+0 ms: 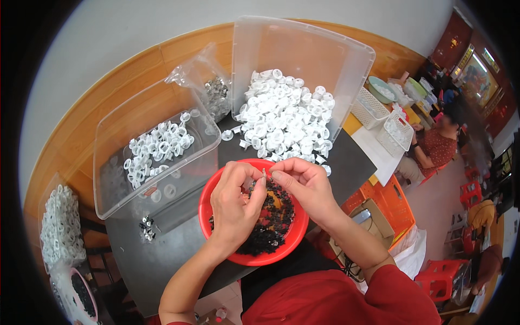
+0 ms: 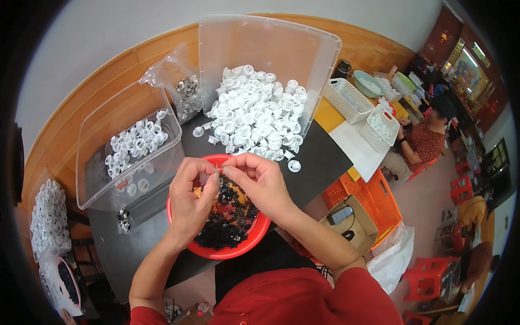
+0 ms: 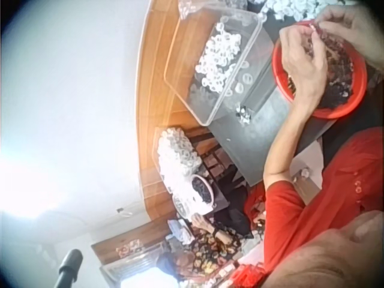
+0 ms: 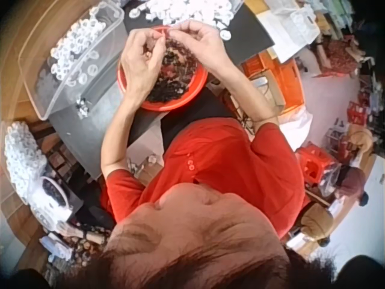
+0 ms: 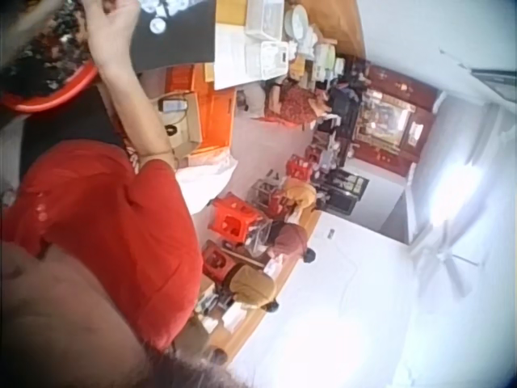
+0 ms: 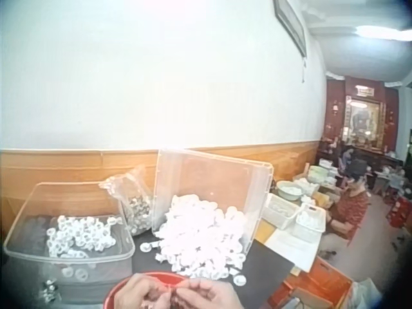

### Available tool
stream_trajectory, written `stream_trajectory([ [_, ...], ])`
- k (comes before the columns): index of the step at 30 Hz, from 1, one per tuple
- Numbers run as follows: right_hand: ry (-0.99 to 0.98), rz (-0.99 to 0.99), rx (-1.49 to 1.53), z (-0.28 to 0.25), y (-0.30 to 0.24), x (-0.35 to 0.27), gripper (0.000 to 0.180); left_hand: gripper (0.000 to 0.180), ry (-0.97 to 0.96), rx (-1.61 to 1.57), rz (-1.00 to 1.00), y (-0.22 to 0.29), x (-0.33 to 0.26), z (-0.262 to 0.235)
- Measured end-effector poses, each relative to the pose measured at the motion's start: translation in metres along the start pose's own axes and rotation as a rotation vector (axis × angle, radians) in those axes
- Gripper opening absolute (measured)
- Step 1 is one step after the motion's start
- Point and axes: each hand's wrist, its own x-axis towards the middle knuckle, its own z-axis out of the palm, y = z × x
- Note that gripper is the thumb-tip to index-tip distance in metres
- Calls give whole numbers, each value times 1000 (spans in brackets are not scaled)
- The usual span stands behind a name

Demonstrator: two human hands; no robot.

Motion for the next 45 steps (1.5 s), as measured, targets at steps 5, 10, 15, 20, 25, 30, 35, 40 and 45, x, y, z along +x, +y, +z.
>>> stream_trajectory([
  [5, -40, -390, -629, -1, -3, -1, 13, 8, 30, -39, -18, -2, -1, 2],
  [10, -15, -476, -733, 0, -6, 2, 8, 14, -83, -403, -206, -6, 0, -1],
  [15, 31, -445, -707, -3, -5, -1, 8, 36, -253, -906, -436, -7, 3, 0],
  [20, 42, -631, -982, -5, -9, -4, 7, 40, -249, -993, -463, -8, 2, 3],
  [25, -13, -752, -1101, -11, -12, -3, 8, 40, -289, -967, -495, -12, 1, 2],
  [30, -71, -850, -1200, -14, -13, -3, 11, 38, -298, -958, -535, -11, 1, 3],
  [35, -83, -880, -1167, -12, -15, -4, 14, 38, -264, -1042, -555, -15, 0, 4],
  [40, 83, -573, -727, -4, -7, -3, 14, 39, -245, -1055, -568, -11, 0, 2],
  [45, 86, -369, -422, -1, 8, 1, 14, 40, -225, -1087, -564, -13, -1, 3],
])
